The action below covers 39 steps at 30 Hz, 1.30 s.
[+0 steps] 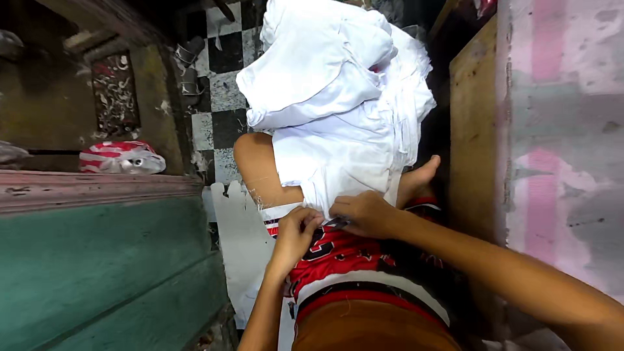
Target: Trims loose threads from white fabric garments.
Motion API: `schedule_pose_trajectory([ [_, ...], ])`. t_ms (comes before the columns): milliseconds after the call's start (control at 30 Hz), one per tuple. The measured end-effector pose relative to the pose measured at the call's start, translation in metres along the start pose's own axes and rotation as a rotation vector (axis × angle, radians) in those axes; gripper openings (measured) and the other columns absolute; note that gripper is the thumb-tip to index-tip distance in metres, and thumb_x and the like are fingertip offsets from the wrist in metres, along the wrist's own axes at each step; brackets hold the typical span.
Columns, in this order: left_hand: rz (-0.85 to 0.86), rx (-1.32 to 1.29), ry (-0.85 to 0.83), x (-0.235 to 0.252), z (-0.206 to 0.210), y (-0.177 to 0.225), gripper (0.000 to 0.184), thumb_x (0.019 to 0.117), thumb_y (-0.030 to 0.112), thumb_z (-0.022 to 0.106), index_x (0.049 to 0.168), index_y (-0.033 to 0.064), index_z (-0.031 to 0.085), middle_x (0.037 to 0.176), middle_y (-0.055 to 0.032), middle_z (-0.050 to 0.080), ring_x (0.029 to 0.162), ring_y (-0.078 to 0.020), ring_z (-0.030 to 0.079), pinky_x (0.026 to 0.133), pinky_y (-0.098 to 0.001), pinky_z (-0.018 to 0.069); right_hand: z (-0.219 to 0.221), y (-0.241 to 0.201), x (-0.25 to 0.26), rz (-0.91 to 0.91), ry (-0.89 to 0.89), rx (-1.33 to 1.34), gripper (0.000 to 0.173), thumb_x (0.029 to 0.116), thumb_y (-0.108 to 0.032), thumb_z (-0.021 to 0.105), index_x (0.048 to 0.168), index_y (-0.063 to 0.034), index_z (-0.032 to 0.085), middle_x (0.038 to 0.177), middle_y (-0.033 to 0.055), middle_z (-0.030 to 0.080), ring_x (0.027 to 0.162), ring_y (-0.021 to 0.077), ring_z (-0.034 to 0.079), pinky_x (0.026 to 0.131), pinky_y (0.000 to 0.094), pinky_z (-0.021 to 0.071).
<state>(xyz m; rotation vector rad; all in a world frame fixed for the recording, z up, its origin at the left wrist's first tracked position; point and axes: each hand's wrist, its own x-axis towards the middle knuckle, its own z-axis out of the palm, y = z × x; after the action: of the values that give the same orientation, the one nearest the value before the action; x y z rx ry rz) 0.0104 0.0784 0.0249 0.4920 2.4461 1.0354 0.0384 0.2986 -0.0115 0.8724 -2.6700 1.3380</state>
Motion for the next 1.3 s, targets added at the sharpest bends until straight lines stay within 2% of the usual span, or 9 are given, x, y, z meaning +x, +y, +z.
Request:
schedule_pose_trajectory([
  [133,-0.095,-0.113,-0.048,-0.026,-0.039,0.001,0.018,0.0986,0.016,0.061,0.099,-0.0003,0.069,0.080,0.0018,0.063,0.066,0.0026,0.056,0.063,-0.0151,0.0485,0.002,-0.005,0.006,0.072,0.065,0.165,0.015,0.0936,-0.014,0.066,0.098,-0.0016,0.074,0.087,0.0106,0.073,0.076,0.0217,0.071,0.062,0.0378,0.0559],
  [300,-0.318,0.377,-0.087,-0.054,-0.061,0.003,0.016,0.0958,0.007,0.069,0.099,-0.0086,0.072,0.100,-0.0294,0.067,0.092,-0.0439,0.067,0.084,-0.0583,0.0532,0.010,0.000,-0.004,0.143,-0.043,0.163,0.016,0.0959,-0.015,0.066,0.098,-0.0001,0.074,0.089,0.0136,0.073,0.078,0.0264,0.072,0.065,0.0437,0.0570],
  [367,-0.301,0.402,0.054,-0.054,-0.058,-0.003,0.022,0.0940,0.010,0.072,0.104,-0.0093,0.072,0.120,-0.0350,0.062,0.104,-0.0506,0.064,0.090,-0.0635,0.0513,0.008,0.001,-0.004,0.126,-0.017,0.185,0.017,0.0958,-0.015,0.067,0.096,-0.0004,0.075,0.088,0.0123,0.073,0.077,0.0233,0.071,0.066,0.0396,0.0576],
  [533,0.111,0.009,0.160,-0.021,-0.024,-0.005,0.051,0.0855,0.026,0.081,0.125,-0.0030,0.066,0.099,-0.0125,0.070,0.073,-0.0131,0.065,0.066,-0.0297,0.0565,0.005,0.005,-0.005,0.078,0.031,0.204,0.017,0.0932,-0.017,0.069,0.090,-0.0017,0.074,0.085,0.0091,0.072,0.075,0.0165,0.069,0.065,0.0324,0.0567],
  [600,0.209,-0.066,0.083,-0.004,-0.008,-0.003,0.051,0.0838,0.019,0.083,0.127,-0.0025,0.067,0.103,-0.0134,0.072,0.077,-0.0144,0.069,0.069,-0.0301,0.0598,0.003,0.007,-0.006,0.084,0.036,0.216,0.017,0.0933,-0.018,0.070,0.089,-0.0020,0.074,0.085,0.0084,0.071,0.074,0.0142,0.067,0.066,0.0297,0.0556],
  [767,0.449,0.031,0.196,0.011,0.008,-0.020,0.010,0.0899,0.004,0.071,0.093,-0.0012,0.079,0.079,-0.0109,0.072,0.072,-0.0176,0.069,0.071,-0.0294,0.0576,-0.001,0.017,-0.005,0.127,0.015,0.172,0.015,0.0914,-0.016,0.071,0.088,-0.0019,0.075,0.088,0.0089,0.072,0.075,0.0148,0.067,0.066,0.0310,0.0554],
  [967,0.503,0.211,0.181,0.006,0.001,-0.031,0.015,0.0899,-0.003,0.062,0.097,-0.0016,0.075,0.088,-0.0163,0.067,0.085,-0.0293,0.069,0.079,-0.0395,0.0582,-0.004,0.017,0.010,0.131,-0.149,0.126,0.016,0.0909,-0.018,0.072,0.089,-0.0017,0.073,0.079,0.0093,0.069,0.068,0.0191,0.066,0.062,0.0371,0.0548],
  [1133,0.444,0.088,0.312,0.009,-0.007,-0.028,0.014,0.0983,0.005,0.061,0.096,-0.0026,0.073,0.095,-0.0145,0.072,0.092,-0.0236,0.071,0.087,-0.0347,0.0574,-0.038,0.002,0.044,0.251,-0.356,-0.054,0.048,0.0988,-0.053,0.050,0.096,-0.0091,0.069,0.064,0.0017,0.059,0.057,0.0203,0.060,0.051,0.0442,0.0464],
  [1300,0.368,0.123,0.381,0.008,-0.018,-0.018,0.013,0.0984,0.005,0.062,0.098,-0.0028,0.072,0.091,-0.0139,0.071,0.084,-0.0224,0.070,0.080,-0.0328,0.0572,-0.048,-0.014,0.064,0.200,-0.321,-0.289,0.042,0.1002,-0.042,0.047,0.081,-0.0088,0.065,0.062,0.0045,0.056,0.056,0.0243,0.059,0.046,0.0431,0.0397],
])
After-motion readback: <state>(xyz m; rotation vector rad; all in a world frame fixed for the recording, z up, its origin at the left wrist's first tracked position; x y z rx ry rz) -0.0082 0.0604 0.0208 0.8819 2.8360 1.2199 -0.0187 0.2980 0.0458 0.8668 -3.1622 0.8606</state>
